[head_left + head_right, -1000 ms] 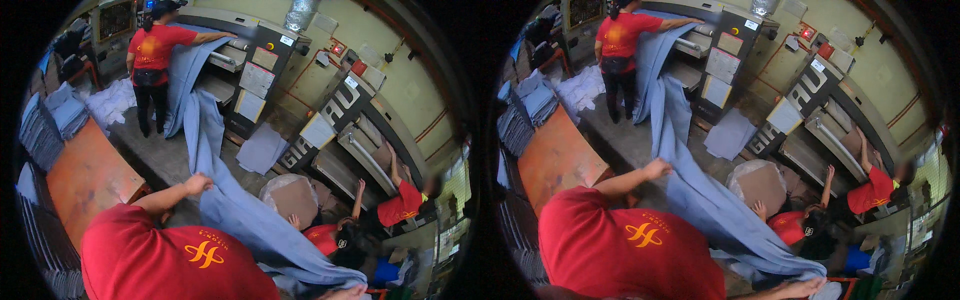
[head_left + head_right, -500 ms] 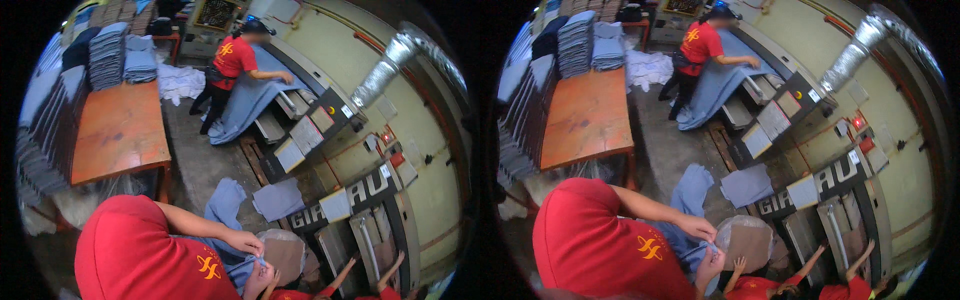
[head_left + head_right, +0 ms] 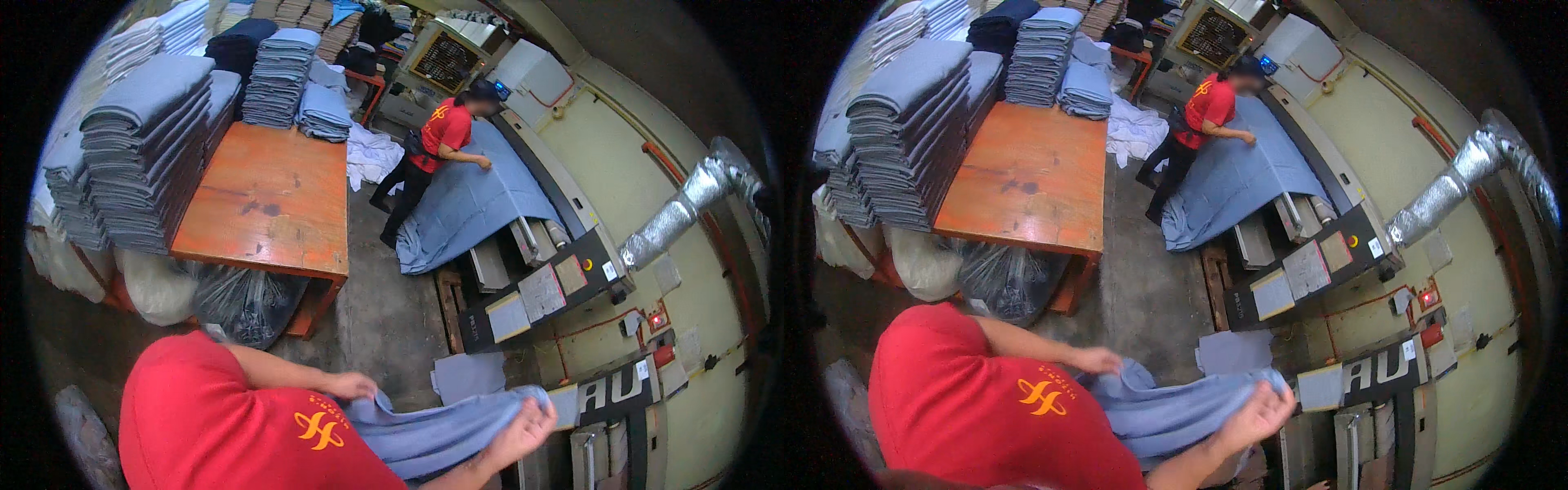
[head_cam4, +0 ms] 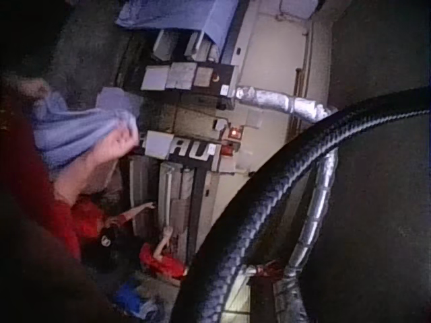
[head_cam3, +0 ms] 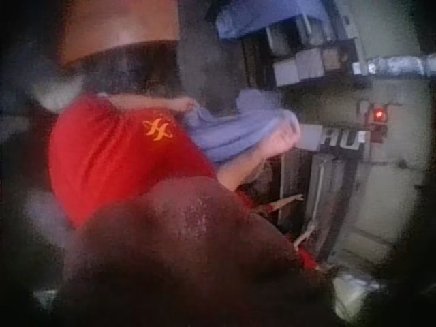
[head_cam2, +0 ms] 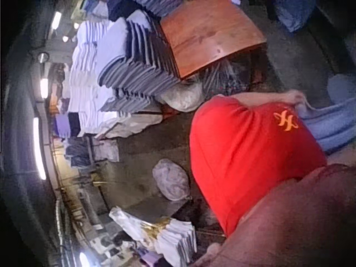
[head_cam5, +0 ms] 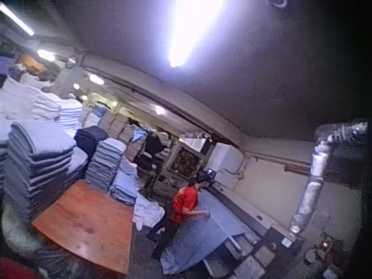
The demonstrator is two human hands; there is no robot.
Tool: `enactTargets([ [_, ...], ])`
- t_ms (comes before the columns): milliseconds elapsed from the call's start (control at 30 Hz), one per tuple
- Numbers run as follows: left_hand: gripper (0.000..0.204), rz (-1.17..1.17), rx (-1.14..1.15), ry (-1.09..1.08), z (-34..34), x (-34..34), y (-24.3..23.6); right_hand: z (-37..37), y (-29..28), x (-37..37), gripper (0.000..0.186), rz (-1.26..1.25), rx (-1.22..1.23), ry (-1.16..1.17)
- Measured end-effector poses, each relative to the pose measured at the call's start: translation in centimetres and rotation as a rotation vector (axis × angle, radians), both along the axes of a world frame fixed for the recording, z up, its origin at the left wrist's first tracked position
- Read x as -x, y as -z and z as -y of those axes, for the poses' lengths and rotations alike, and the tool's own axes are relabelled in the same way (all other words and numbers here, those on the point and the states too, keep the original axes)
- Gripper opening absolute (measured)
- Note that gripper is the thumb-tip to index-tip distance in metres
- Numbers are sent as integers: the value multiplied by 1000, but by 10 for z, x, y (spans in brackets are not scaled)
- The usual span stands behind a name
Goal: The person repeatedly picks up light blue garments, folds them by hand on a wooden table, and stacks them in a growing pile. Other workers in red shirts are visible nearby handling similar items and operating machinery.
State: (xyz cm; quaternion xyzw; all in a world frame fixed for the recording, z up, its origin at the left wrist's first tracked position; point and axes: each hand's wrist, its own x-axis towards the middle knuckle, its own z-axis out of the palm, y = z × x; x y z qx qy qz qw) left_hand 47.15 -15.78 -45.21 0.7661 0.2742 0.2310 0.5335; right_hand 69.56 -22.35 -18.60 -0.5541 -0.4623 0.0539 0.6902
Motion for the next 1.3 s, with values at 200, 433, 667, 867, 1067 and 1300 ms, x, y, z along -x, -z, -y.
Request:
enactTargets([
  [200, 20, 59, -350, -256, -9, 85, -129, -12, 86, 129, 35, -165, 799, -927],
  [433, 21, 395, -80, -461, 20, 147, -151, -25, 72, 197, 9, -107, 560, -839],
  [667, 17, 203, -247, -690, 48, 216, -65, -24, -1, 246, 11, -62, 220, -705],
  [867, 15, 96, -88, -839, 80, 272, 26, -16, -69, 280, 15, 14, -63, -680],
  [1067, 20, 73, 48, -955, 112, 299, 93, -56, -118, 244, 14, 144, -213, -353],
  [1300, 11, 221, 21, -909, 95, 309, 43, -156, 12, 151, 40, 10, -51, -120],
])
